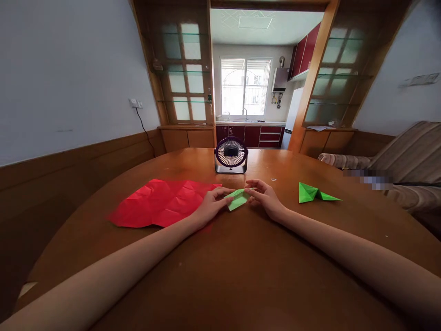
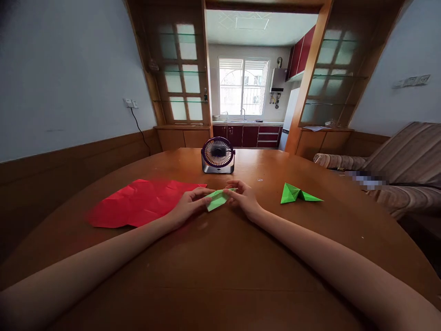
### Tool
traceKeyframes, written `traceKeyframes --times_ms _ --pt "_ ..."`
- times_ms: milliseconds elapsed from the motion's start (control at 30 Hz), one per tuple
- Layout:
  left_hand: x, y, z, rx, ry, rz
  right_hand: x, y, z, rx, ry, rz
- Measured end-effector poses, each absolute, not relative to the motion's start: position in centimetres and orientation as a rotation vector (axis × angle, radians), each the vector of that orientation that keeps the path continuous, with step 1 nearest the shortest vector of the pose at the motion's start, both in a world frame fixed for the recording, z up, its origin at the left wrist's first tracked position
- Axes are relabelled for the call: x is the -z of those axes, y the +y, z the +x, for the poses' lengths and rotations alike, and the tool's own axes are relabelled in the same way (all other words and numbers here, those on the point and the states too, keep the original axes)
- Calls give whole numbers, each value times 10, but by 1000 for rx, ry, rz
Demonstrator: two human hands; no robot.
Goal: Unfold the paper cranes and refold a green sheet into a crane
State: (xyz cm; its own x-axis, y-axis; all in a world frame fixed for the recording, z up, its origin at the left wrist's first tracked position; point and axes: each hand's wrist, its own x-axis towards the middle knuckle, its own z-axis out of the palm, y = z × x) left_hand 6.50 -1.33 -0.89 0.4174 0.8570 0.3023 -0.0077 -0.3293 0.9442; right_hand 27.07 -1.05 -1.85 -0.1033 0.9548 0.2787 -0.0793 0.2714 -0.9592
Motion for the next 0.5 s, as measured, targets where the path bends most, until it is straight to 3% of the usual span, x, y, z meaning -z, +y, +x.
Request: traceKeyframes --times_ms 500 --pt "16 -8 62 -1139 724 1311 20 -10 273 -1306 -1277 -895"
